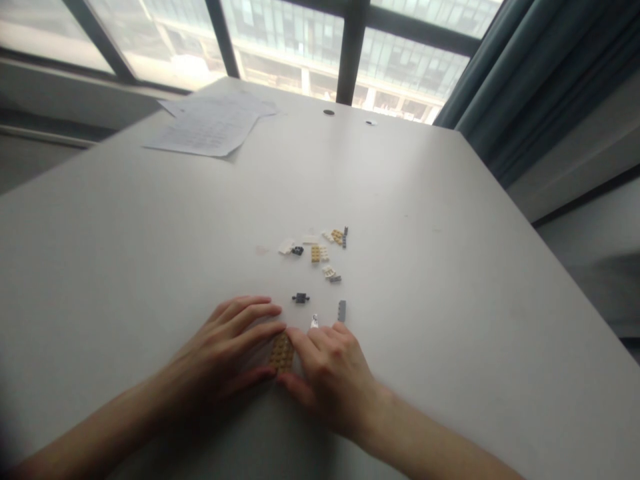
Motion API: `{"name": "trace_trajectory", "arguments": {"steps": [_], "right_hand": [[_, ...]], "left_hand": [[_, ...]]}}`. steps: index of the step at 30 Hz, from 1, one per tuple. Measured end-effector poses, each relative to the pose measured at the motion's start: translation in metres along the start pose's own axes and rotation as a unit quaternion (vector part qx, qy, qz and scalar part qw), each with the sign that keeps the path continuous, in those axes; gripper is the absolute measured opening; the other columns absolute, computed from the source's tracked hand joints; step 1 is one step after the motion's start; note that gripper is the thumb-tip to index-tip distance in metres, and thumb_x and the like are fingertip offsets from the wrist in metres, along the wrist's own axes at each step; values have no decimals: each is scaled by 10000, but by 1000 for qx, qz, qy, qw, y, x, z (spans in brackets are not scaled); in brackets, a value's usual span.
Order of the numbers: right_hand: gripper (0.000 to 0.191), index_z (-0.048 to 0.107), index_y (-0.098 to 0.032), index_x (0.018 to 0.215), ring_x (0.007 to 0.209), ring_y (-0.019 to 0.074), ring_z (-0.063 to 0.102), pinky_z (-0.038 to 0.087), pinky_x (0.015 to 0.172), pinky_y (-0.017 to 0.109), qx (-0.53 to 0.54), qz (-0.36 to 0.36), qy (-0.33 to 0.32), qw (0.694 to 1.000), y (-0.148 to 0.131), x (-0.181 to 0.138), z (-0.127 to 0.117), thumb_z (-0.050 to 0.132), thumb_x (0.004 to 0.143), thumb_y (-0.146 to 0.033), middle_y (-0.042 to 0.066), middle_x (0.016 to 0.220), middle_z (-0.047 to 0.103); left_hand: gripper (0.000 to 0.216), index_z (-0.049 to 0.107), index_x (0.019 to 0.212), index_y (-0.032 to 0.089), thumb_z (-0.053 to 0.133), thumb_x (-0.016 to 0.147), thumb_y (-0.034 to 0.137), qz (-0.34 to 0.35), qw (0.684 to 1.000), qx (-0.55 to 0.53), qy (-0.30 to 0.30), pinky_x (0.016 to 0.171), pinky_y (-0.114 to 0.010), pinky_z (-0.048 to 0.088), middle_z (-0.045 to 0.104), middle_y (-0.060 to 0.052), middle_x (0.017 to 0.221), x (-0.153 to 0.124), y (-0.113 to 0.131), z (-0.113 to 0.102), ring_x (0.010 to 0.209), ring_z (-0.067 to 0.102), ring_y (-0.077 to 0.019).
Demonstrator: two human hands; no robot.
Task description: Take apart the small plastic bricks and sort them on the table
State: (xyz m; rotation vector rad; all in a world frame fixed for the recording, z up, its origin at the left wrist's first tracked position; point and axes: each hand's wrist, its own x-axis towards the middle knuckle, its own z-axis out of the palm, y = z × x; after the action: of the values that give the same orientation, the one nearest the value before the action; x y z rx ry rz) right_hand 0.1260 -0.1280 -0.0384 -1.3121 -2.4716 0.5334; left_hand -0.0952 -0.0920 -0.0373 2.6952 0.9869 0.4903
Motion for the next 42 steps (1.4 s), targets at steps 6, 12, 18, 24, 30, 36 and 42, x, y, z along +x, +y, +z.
{"name": "trace_trajectory", "arguments": {"steps": [6, 12, 18, 24, 30, 36, 42], "right_hand": [[431, 541, -147, 1219, 817, 228, 607, 407, 774, 369, -4, 9, 15, 1000, -1, 1, 0, 624, 843, -341, 76, 908, 675], [435, 546, -157, 1215, 830, 231, 622, 407, 774, 369, 5, 14, 11, 1000, -2, 2, 0, 635, 828, -335, 72, 917, 687], [440, 546, -154, 1210, 842, 236, 639, 409, 776, 375, 17, 13, 25, 999, -2, 3, 2, 638, 812, -318, 74, 940, 700], [436, 553, -156, 1197, 827, 236, 633, 406, 762, 366, 16, 17, 23, 999, -1, 4, 2, 643, 800, -311, 76, 932, 702], [439, 553, -155, 1193, 820, 236, 635, 405, 757, 364, 8, 18, 24, 1000, -1, 4, 3, 641, 796, -322, 73, 914, 698], [455, 537, -154, 1216, 842, 238, 639, 406, 775, 368, 7, 14, 29, 999, 1, 3, 5, 630, 809, -336, 83, 932, 698], [437, 536, -140, 1211, 856, 239, 638, 410, 789, 370, 3, 6, 42, 999, 1, 1, 7, 611, 832, -345, 89, 945, 697]], "left_hand": [[362, 581, 1178, 225, 606, 857, 392, 0, 1000, 0, 5, 1027, -447, 360, 572, -96, 1226, 0, 1, -1, 1209, 455, -278], [369, 574, 1196, 237, 603, 860, 387, -1, 1000, -3, 3, 1024, -446, 362, 565, -93, 1240, 0, 0, 0, 1212, 453, -278], [383, 580, 1210, 244, 599, 862, 402, 4, 1000, -1, 2, 1024, -450, 371, 578, -93, 1225, -1, 0, 0, 1199, 472, -277], [392, 583, 1202, 243, 605, 856, 427, 7, 1000, 5, 10, 1025, -447, 364, 579, -92, 1224, -1, -1, 2, 1204, 465, -281], [388, 581, 1199, 239, 596, 863, 431, 8, 1000, 5, 6, 1029, -445, 362, 576, -90, 1233, -1, -2, 2, 1206, 466, -278], [383, 583, 1200, 242, 591, 865, 426, 9, 1000, 8, 2, 1024, -444, 364, 580, -92, 1225, -1, -1, 1, 1199, 471, -276], [404, 558, 1224, 244, 579, 873, 442, 9, 1000, 9, 2, 1039, -446, 337, 560, -84, 1252, -3, -3, 5, 1213, 449, -276]]}}
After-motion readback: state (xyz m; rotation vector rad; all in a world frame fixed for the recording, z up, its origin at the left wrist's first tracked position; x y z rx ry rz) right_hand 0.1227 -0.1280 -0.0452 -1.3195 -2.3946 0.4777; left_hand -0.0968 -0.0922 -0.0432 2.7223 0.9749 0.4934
